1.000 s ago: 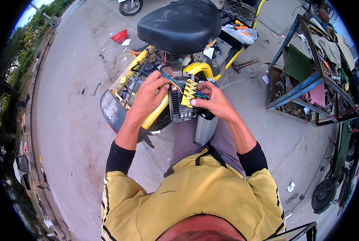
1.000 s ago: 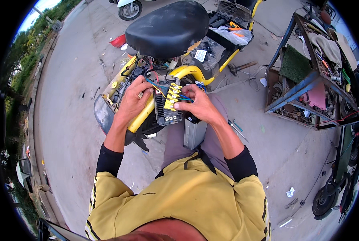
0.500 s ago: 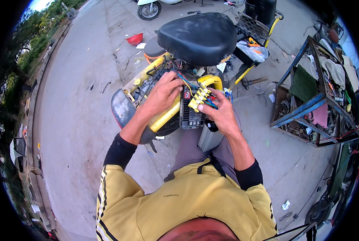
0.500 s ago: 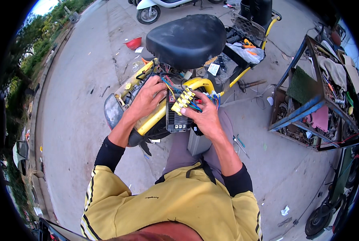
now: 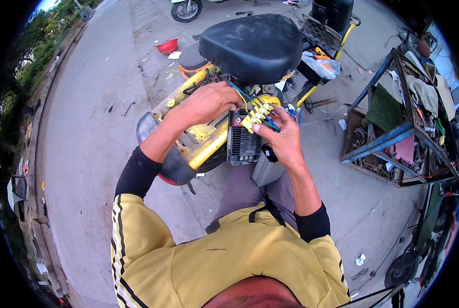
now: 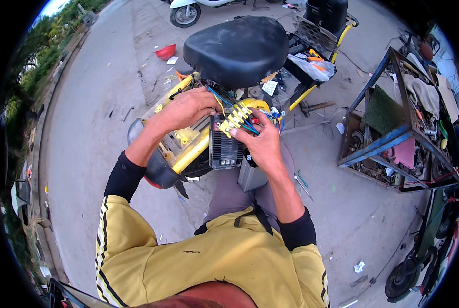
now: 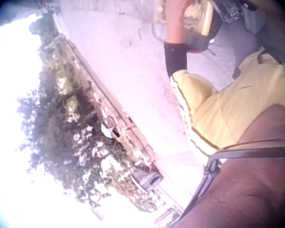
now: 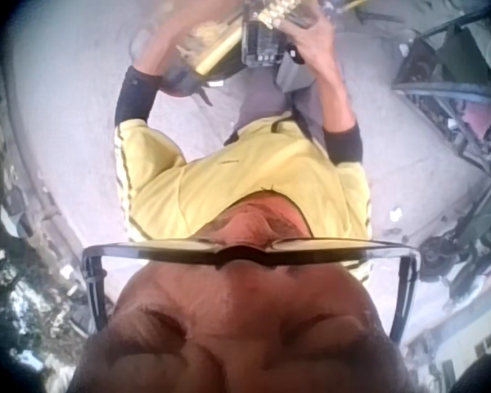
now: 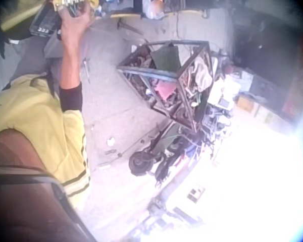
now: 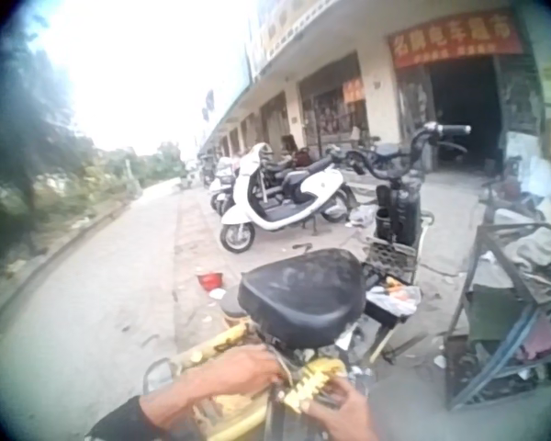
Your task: The person works on the exposed wiring of a yellow motorcycle, using a screwdriver to tighten terminals on a fuse box and adjusting the wire harness. The person repeatedly secures connections and organizes the wires under the seat area.
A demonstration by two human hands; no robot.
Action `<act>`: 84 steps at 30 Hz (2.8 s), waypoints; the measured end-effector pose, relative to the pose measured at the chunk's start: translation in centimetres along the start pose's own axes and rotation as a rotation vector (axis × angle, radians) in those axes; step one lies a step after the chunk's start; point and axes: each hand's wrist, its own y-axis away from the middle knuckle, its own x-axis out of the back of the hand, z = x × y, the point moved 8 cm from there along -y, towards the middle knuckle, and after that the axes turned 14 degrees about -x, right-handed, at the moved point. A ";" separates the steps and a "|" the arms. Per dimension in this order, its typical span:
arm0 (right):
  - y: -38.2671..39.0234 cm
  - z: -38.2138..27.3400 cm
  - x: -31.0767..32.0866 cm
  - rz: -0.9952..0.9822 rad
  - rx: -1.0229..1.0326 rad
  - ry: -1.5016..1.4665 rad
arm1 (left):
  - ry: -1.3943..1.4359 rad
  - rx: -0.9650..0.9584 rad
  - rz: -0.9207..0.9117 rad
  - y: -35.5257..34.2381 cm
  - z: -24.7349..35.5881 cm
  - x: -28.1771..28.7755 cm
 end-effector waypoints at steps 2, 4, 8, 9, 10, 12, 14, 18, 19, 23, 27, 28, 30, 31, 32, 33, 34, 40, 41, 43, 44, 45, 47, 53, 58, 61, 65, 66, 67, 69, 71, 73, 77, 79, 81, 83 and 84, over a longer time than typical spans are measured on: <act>-0.3 0.2 0.0 0.000 0.014 0.031 | 0.029 0.018 -0.076 -0.3 -0.6 0.1; -0.3 0.1 0.0 -0.009 0.005 0.054 | 0.025 0.008 -0.091 -0.5 -0.7 0.0; -0.7 -0.1 0.2 -0.022 0.009 0.072 | 0.094 0.002 -0.186 -1.5 -0.8 0.1; -1.0 0.1 0.2 -0.019 0.028 0.073 | 0.118 0.013 -0.238 -1.9 -0.9 0.0; -1.3 0.3 0.3 -0.028 0.040 0.065 | 0.144 0.022 -0.289 -2.4 -1.1 -0.2; -1.7 0.5 0.4 -0.047 0.064 0.050 | 0.177 0.038 -0.373 -3.1 -1.4 -0.6; -1.6 0.4 0.1 -0.065 0.040 0.014 | 0.189 0.058 -0.440 -3.4 -1.8 -0.8; -1.7 0.5 0.2 -0.053 0.015 -0.002 | 0.115 0.081 -0.546 -4.0 -2.5 -0.7; -1.7 0.6 0.1 -0.048 0.009 -0.008 | 0.115 0.089 -0.527 -4.0 -2.2 -0.2; -1.9 0.8 -0.7 -0.049 0.042 0.005 | 0.140 0.098 -0.320 -1.8 -3.5 0.5; -2.1 0.5 -1.2 -0.028 0.086 0.018 | 0.509 0.125 -0.060 1.6 -4.7 0.0; -2.4 0.7 -1.1 -0.023 0.089 0.017 | 0.542 0.118 -0.030 1.9 -4.6 -0.2; -2.7 0.8 -1.4 -0.020 0.106 0.023 | 0.584 0.121 0.024 2.5 -4.2 -0.6; -2.7 0.8 -1.6 -0.019 0.114 0.026 | 0.581 0.113 0.051 2.5 -3.9 -0.7; -2.8 0.9 -1.8 0.004 0.108 0.072 | 0.578 0.104 0.078 2.5 -3.5 -0.8; -3.0 0.9 -1.9 0.017 0.110 0.075 | 0.576 0.096 0.104 2.6 -3.4 -0.7; -3.1 0.9 -2.0 0.032 0.112 0.077 | 0.587 0.098 0.111 2.8 -3.5 -0.8; -3.8 1.2 -2.6 0.101 0.122 0.111 | 0.568 0.124 0.110 3.1 -3.5 -1.0; -3.9 1.3 -2.7 0.100 0.126 0.115 | 0.534 0.130 0.095 2.7 -3.3 -0.9; -4.1 1.5 -2.9 0.108 0.126 0.127 | 0.458 0.152 0.072 2.5 -3.1 -0.9; -4.2 1.6 -2.9 0.111 0.126 0.133 | 0.416 0.167 0.063 2.4 -3.3 -0.9; -4.2 1.6 -3.0 0.112 0.127 0.137 | 0.374 0.182 0.055 2.5 -3.3 -0.9; -4.3 1.6 -3.1 0.117 0.129 0.140 | 0.296 0.209 0.033 2.3 -3.0 -0.4; -4.5 1.8 -3.3 0.122 0.125 0.152 | 0.049 0.267 -0.017 1.8 -1.9 0.3; -4.5 1.8 -3.3 -0.031 0.067 0.065 | 0.039 0.284 0.028 2.2 -2.3 -0.1; -4.4 2.0 -3.1 -0.125 0.022 0.066 | 0.108 0.295 0.069 2.5 -2.4 -0.3; -4.2 2.1 -2.9 -0.172 0.005 0.049 | 0.160 0.306 0.122 2.6 -2.3 -0.6; -4.2 2.2 -2.9 -0.146 0.004 0.064 | 0.171 0.306 0.138 2.8 -2.4 -0.9; -4.2 2.1 -2.9 -0.117 0.003 0.079 | 0.182 0.304 0.155 2.9 -2.5 -1.1; -3.8 1.5 -3.3 -0.074 0.002 0.082 | 0.211 0.310 0.175 2.9 -2.5 -1.2; -3.8 1.4 -3.5 -0.039 0.021 0.078 | 0.251 0.318 0.200 3.0 -2.6 -1.4; -4.3 1.9 -3.6 -0.015 0.058 0.065 | 0.302 0.331 0.227 3.4 -3.0 -1.7; -4.3 1.8 -3.3 0.041 0.060 0.158 | 0.304 0.328 0.286 3.8 -2.2 -1.8; -4.6 2.1 -3.0 0.081 0.090 0.215 | 0.266 0.357 0.299 4.0 -1.6 -1.8; -4.7 2.3 -3.1 0.086 0.093 0.212 | 0.275 0.387 0.335 4.2 -1.3 -1.6; -4.6 2.2 -3.1 0.082 0.088 0.191 | 0.259 0.393 0.440 4.5 -0.5 -1.1; -4.5 2.2 -3.2 0.075 0.080 0.172 | 0.238 0.384 0.527 4.9 0.3 -0.7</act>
